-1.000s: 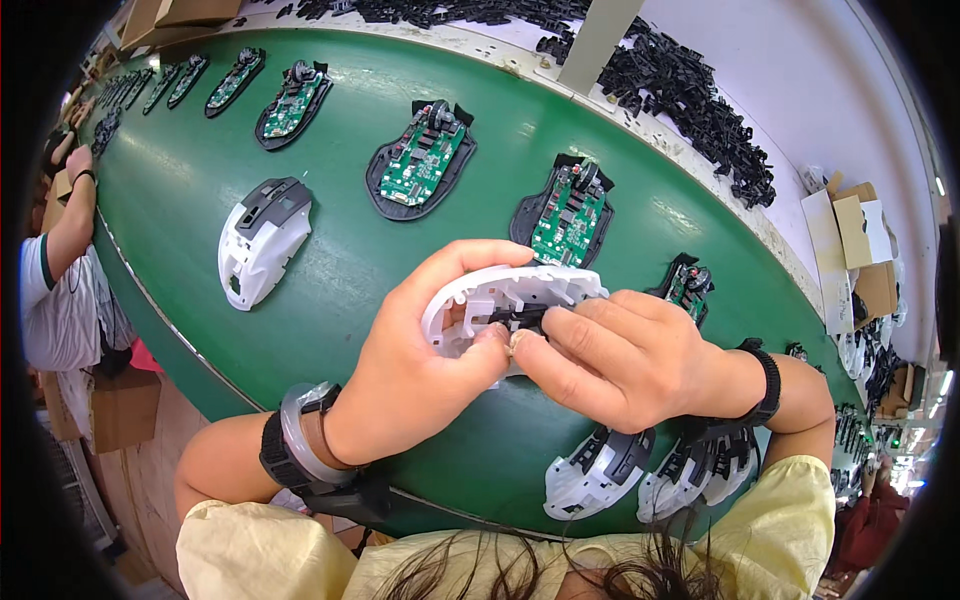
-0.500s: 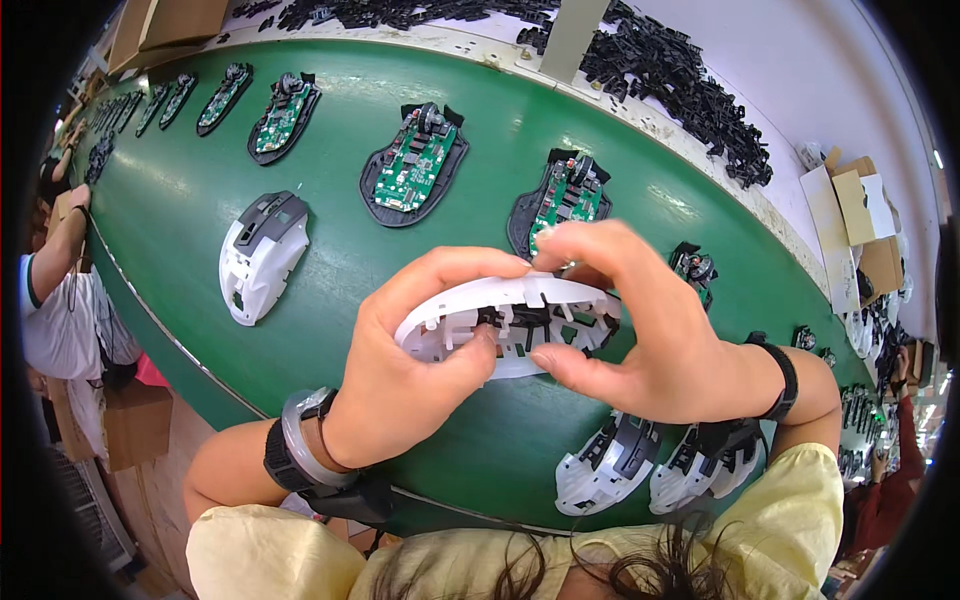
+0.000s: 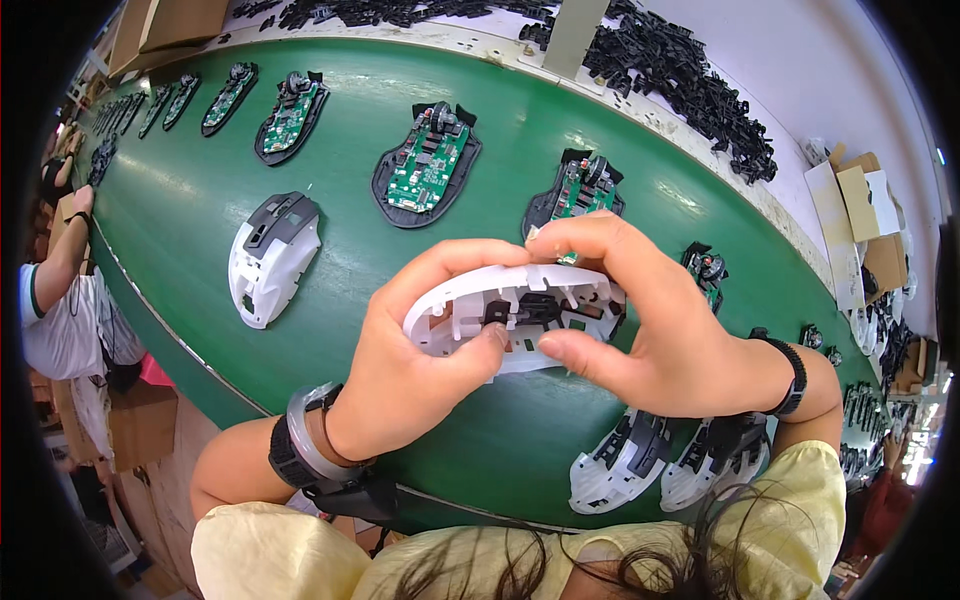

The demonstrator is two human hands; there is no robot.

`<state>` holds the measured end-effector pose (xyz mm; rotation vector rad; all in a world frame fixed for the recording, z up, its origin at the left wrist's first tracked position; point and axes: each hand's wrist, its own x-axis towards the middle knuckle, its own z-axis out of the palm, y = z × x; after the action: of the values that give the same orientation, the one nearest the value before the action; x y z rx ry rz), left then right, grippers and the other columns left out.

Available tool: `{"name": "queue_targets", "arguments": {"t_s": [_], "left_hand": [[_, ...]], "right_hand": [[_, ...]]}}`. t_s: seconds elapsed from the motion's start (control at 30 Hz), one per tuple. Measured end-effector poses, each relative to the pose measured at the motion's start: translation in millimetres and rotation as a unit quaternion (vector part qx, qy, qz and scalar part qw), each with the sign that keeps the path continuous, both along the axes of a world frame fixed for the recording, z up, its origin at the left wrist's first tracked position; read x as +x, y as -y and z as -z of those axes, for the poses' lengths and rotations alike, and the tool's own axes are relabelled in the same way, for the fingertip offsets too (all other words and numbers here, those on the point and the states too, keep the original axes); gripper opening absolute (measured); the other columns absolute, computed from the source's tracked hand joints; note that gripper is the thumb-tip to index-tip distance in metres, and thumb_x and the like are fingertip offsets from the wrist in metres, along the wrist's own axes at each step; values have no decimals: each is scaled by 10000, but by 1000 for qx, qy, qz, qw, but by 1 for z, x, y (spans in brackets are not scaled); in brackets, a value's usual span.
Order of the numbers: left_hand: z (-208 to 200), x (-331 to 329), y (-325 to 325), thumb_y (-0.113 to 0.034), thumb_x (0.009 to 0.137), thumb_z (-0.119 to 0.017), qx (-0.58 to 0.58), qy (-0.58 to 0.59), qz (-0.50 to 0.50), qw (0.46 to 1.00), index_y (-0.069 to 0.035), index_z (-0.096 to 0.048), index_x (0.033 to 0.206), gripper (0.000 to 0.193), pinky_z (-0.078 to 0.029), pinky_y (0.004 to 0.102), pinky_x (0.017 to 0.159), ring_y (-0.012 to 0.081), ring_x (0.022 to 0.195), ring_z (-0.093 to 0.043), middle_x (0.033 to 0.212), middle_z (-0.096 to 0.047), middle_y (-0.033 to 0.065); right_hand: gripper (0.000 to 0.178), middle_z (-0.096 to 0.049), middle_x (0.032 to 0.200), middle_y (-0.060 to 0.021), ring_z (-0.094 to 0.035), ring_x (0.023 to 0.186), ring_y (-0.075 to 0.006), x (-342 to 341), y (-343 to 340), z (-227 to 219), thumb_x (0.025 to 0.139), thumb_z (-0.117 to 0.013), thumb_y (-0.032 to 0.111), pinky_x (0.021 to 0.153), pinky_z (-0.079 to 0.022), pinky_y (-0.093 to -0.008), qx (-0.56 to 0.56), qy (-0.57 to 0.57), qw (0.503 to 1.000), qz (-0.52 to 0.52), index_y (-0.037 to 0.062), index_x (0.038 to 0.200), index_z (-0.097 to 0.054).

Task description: Assemble internal and external components of computer mice on a factory conveyor belt.

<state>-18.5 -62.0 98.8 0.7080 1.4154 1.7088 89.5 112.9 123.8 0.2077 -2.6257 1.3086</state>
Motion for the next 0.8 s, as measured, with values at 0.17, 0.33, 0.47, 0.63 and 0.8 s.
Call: {"name": "queue_targets", "arguments": {"t_s": [0.17, 0.33, 0.47, 0.63, 0.8], "left_hand": [[1, 0, -1, 82, 768, -529, 9, -11, 22, 1000, -16, -536, 1174, 417, -457, 250, 857, 98, 989, -555, 1087, -577, 48], [1, -2, -1, 76, 776, -533, 9, -26, 33, 999, -24, -500, 1212, 449, -456, 244, 838, 88, 974, -545, 1084, -568, 45], [0, 5, -3, 51, 795, -545, 27, 21, -33, 999, -21, -449, 1242, 463, -460, 237, 813, 86, 946, -544, 1039, -570, 38], [3, -3, 3, 56, 786, -544, 6, 64, -66, 996, -15, -500, 1175, 398, -472, 245, 793, 90, 916, -562, 1015, -589, 44], [-6, -9, 1, 50, 789, -554, -13, -43, -29, 999, -15, -544, 1126, 343, -484, 234, 741, 91, 883, -576, 1000, -604, 45]], "right_hand": [[485, -519, 1132, -102, -545, 1002, -175, 1, -5, 4, 750, -698, -8, 815, -464, -296, -61, 60, 996, 13, 25, 1185, -486], [454, -528, 1074, -95, -558, 933, -143, -5, -2, 6, 755, -686, -18, 784, -462, -262, -14, 2, 1000, 18, 17, 1164, -492], [428, -542, 1042, -78, -557, 895, -107, -1, 0, 2, 774, -691, 2, 769, -460, -245, -114, 68, 990, 58, 4, 1151, -490], [542, -541, 1058, -115, -576, 925, -249, -10, 14, -4, 708, -732, 33, 784, -469, -323, 7, 15, 998, 57, 24, 1189, -484], [516, -555, 1120, -88, -542, 1024, -292, -16, 7, 0, 696, -744, 125, 913, -386, -444, 173, -171, 970, -19, 87, 1166, -536]]}}
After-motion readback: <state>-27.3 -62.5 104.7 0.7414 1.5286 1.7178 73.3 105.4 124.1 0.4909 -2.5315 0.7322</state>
